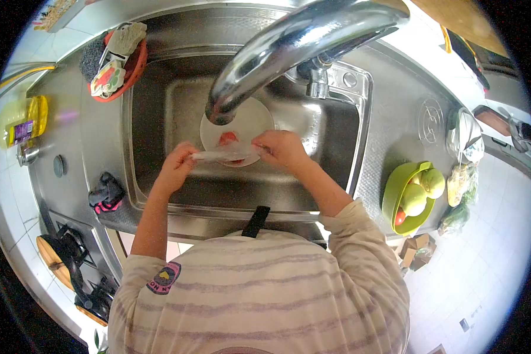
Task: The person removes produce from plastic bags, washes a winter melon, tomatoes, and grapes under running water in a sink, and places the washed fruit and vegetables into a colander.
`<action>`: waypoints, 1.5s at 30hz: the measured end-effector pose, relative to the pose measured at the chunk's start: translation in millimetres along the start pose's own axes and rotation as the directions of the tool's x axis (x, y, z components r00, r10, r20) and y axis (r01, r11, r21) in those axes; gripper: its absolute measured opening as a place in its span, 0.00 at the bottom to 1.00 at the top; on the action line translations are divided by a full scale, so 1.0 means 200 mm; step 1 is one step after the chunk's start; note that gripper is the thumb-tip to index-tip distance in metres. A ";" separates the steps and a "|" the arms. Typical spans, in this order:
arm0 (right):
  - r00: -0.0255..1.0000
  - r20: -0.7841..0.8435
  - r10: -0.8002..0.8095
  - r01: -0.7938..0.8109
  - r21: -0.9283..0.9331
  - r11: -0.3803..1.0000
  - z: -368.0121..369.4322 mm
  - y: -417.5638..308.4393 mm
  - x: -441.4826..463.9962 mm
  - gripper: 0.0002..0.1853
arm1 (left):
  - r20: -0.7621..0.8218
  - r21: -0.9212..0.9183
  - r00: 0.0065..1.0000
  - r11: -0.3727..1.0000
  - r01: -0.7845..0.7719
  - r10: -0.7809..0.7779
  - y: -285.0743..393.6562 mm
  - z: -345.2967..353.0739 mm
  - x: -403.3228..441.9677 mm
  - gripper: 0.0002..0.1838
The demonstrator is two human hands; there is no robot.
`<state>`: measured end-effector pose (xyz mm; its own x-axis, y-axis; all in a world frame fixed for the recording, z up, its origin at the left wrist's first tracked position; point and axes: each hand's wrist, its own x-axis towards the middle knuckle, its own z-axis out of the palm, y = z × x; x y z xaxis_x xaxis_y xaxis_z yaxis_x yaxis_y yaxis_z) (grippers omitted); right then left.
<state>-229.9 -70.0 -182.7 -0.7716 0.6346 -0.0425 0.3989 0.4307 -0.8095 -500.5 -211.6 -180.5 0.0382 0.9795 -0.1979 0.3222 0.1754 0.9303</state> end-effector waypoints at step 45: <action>0.824 0.455 0.337 -0.189 -0.339 0.922 0.69 0.36 0.13 0.24 | 0.047 0.575 0.972 0.802 0.163 -0.231 -0.46 0.55 0.28 0.14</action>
<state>-289.0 -111.8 -323.8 -0.7273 0.3760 -0.5742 0.6815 0.4946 -0.5393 -424.8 -183.8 -311.6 0.0069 0.9066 -0.4220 0.8082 0.2434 0.5362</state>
